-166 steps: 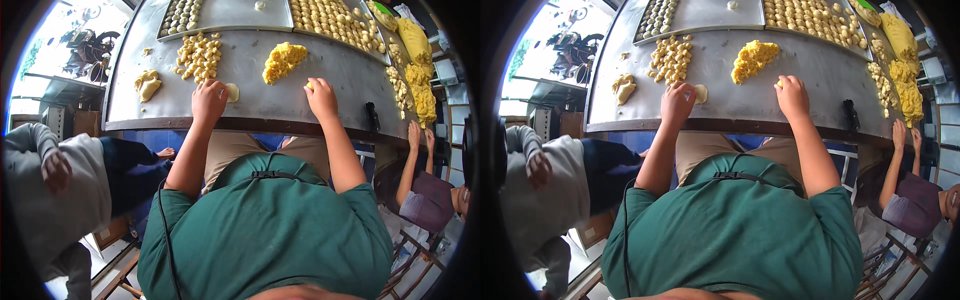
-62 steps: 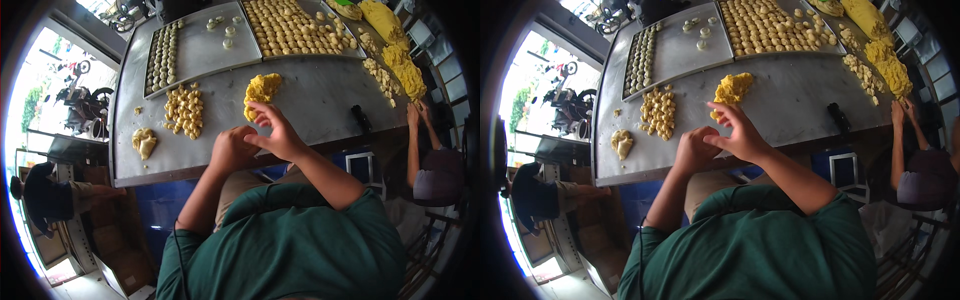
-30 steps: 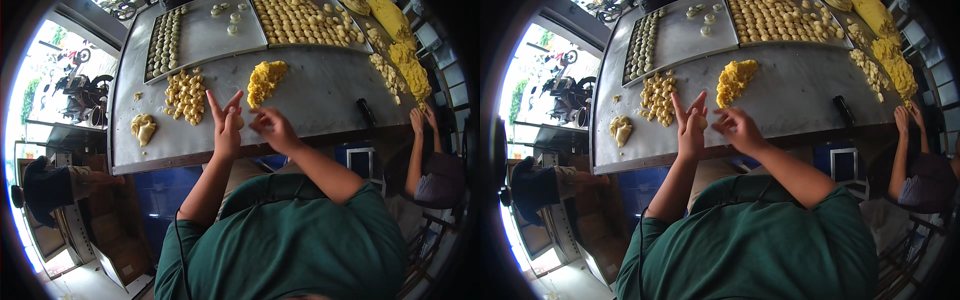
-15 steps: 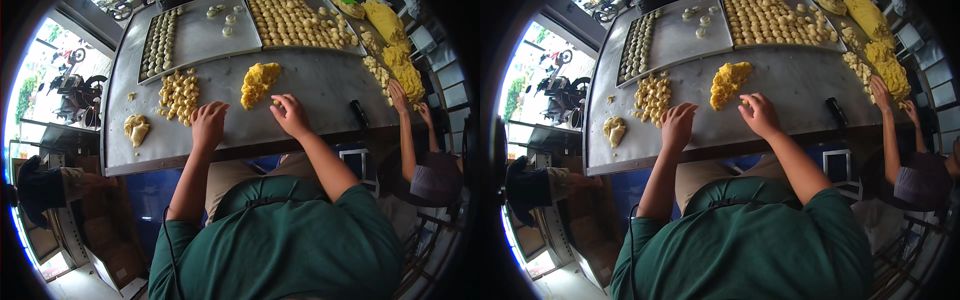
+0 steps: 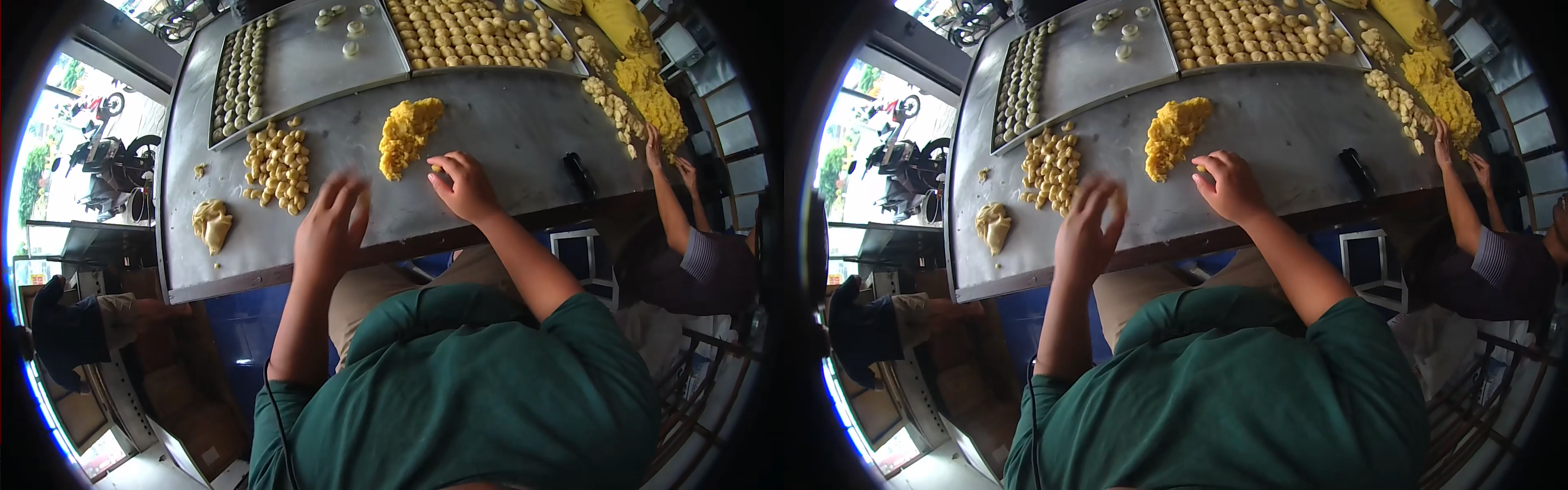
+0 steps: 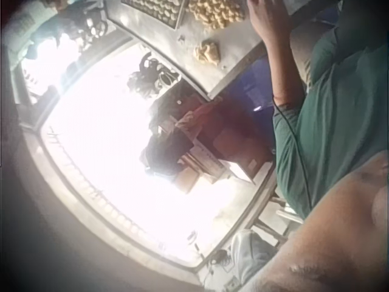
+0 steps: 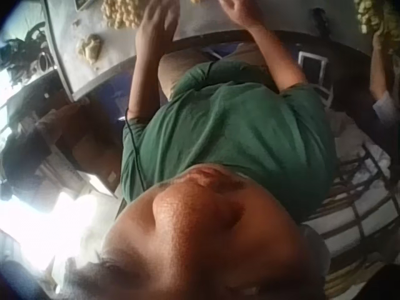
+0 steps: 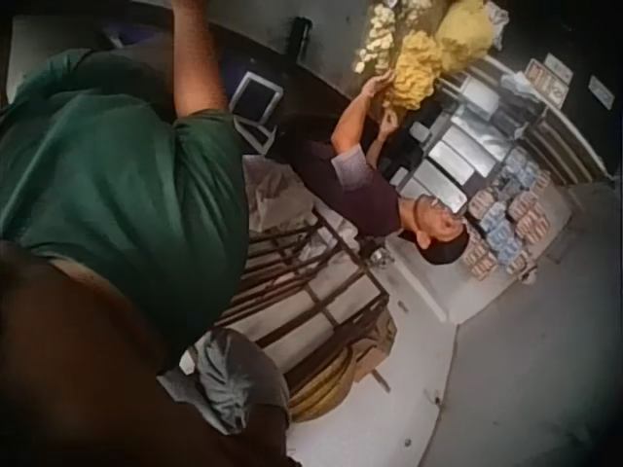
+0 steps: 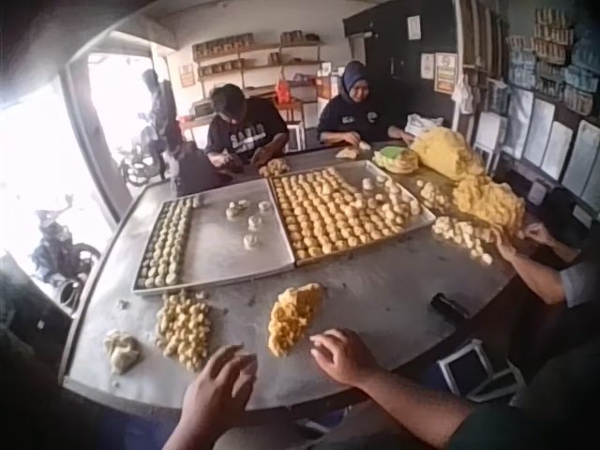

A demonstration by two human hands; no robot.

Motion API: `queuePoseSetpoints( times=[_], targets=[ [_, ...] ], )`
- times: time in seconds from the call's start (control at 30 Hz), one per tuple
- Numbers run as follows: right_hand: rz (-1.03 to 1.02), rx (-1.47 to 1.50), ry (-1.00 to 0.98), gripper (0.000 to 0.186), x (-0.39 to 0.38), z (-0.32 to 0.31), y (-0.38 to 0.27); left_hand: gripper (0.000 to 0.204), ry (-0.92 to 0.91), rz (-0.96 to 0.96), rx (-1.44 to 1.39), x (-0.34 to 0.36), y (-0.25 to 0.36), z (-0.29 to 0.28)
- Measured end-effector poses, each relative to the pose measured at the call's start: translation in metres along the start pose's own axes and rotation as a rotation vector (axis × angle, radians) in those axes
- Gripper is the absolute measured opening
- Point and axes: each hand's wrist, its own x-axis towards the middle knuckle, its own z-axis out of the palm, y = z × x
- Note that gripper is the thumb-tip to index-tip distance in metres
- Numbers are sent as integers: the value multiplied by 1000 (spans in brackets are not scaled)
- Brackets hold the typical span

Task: The person shapes small portions of yellow dough into balls and places them onto a metal tray.

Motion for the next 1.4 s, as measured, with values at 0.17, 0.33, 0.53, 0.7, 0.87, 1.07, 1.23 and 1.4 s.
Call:
queuePoseSetpoints(
  times=[0.17,0.33,0.53,0.7,0.87,1.07,1.23,1.4],
  targets=[
    [13,-18,32,24,2,-4,2,31,655,332,14,38,-62,9],
    [-17,43,-6,24,12,-2,-8,40,495,-297,254,-4,-221,38],
    [-20,3,19,25,8,-5,3,35,355,-354,219,1,-190,23],
    [-27,23,21,23,10,-2,-2,31,306,-269,405,-1,-202,5],
    [-11,33,25,21,7,-2,-2,29,169,-391,371,9,-198,-1],
    [-39,14,48,21,9,-5,1,24,252,-487,281,5,-198,3],
    [-42,11,44,22,8,-3,0,23,427,-401,80,-8,-210,7],
    [127,125,7,22,12,-4,-1,27,270,-472,85,-12,-199,2]
  ],
)
